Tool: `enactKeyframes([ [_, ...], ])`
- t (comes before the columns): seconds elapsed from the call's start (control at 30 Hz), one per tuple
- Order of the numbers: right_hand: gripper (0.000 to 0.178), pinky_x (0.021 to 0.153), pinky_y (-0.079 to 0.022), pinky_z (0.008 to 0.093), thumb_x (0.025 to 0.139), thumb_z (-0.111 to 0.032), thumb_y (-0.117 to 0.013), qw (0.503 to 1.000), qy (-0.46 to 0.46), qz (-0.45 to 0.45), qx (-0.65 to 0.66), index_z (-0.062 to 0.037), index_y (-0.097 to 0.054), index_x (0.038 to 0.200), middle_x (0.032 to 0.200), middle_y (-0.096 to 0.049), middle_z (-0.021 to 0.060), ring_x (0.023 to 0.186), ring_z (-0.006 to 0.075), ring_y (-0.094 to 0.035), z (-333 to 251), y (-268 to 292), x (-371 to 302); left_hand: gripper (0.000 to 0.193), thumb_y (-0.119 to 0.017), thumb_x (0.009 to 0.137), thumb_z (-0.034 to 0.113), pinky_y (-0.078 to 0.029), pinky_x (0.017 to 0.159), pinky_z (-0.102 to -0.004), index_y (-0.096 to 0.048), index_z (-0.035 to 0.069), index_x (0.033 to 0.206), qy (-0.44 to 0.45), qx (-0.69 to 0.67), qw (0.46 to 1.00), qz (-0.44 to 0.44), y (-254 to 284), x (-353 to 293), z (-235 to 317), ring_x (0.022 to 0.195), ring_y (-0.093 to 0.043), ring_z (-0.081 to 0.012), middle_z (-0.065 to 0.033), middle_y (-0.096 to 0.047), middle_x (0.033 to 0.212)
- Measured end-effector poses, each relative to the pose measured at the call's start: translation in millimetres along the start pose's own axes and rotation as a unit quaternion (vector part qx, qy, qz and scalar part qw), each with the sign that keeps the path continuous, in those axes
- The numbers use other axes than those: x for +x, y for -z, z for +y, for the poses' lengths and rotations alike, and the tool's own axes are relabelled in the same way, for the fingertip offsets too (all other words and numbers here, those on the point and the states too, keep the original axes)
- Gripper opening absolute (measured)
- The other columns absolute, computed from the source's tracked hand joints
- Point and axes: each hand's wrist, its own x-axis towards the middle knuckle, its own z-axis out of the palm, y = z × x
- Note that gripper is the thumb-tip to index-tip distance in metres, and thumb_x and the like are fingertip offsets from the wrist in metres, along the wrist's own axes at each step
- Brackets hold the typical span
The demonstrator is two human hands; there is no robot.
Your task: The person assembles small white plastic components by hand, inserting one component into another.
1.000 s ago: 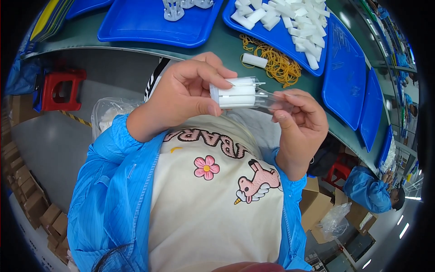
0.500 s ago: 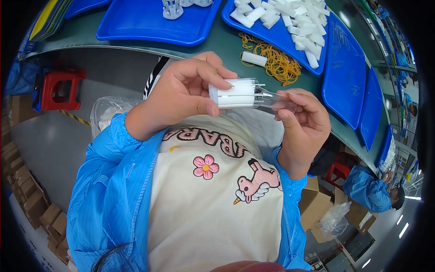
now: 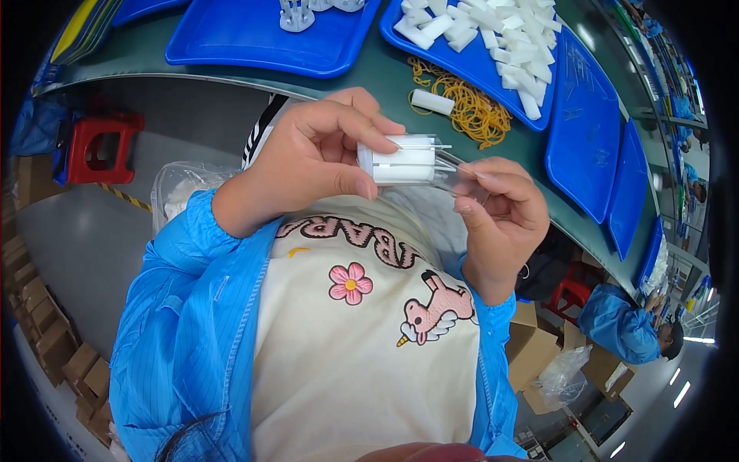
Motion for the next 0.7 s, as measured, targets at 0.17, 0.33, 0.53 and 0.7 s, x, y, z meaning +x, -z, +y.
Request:
enactKeyframes([
  [0.17, 0.033, 0.078, -0.056, 0.0309, 0.077, 0.013, -0.07, 0.997, 0.066, 0.025, 0.012, 0.0008, -0.06, 0.106, 0.112, -0.06, 0.0186, 0.09, 0.0212, -0.065, 18, -8, -6, 0.047, -0.087, 0.068, 0.019, -0.054, 0.09, -0.0307, -0.068, 0.002, 0.108, 0.008, 0.043, 0.999, 0.001, -1, 1, 6, 0.101, -0.058, -0.0173, -0.0106, -0.056, 0.112],
  [0.33, 0.034, 0.077, -0.057, 0.0314, 0.078, 0.012, -0.07, 0.994, 0.096, 0.043, 0.019, 0.0002, -0.058, 0.108, 0.113, -0.059, 0.0186, 0.09, 0.0215, -0.065, 31, -12, -10, 0.043, -0.083, 0.073, 0.021, -0.051, 0.079, -0.0253, -0.07, 0.001, 0.109, 0.011, 0.133, 0.991, -0.025, 0, 3, 17, 0.099, -0.055, -0.0165, -0.0081, -0.054, 0.106],
  [0.53, 0.033, 0.076, -0.057, 0.0314, 0.079, 0.011, -0.07, 0.995, 0.086, 0.039, 0.015, -0.0002, -0.058, 0.108, 0.113, -0.059, 0.0183, 0.091, 0.0216, -0.065, 34, -11, -8, 0.034, -0.08, 0.07, 0.009, -0.049, 0.073, -0.0234, -0.073, 0.004, 0.103, 0.067, 0.243, 0.966, -0.06, 2, 9, 38, 0.097, -0.056, -0.0161, -0.0069, -0.053, 0.103],
  [0.7, 0.03, 0.076, -0.057, 0.0312, 0.079, 0.009, -0.071, 0.998, 0.052, 0.011, 0.018, 0.0001, -0.06, 0.105, 0.112, -0.058, 0.0168, 0.089, 0.0211, -0.064, 31, -9, -3, 0.033, -0.079, 0.068, 0.007, -0.048, 0.071, -0.0227, -0.074, 0.005, 0.101, 0.078, 0.242, 0.965, -0.07, 6, 8, 40, 0.097, -0.057, -0.0158, -0.0066, -0.054, 0.102],
])
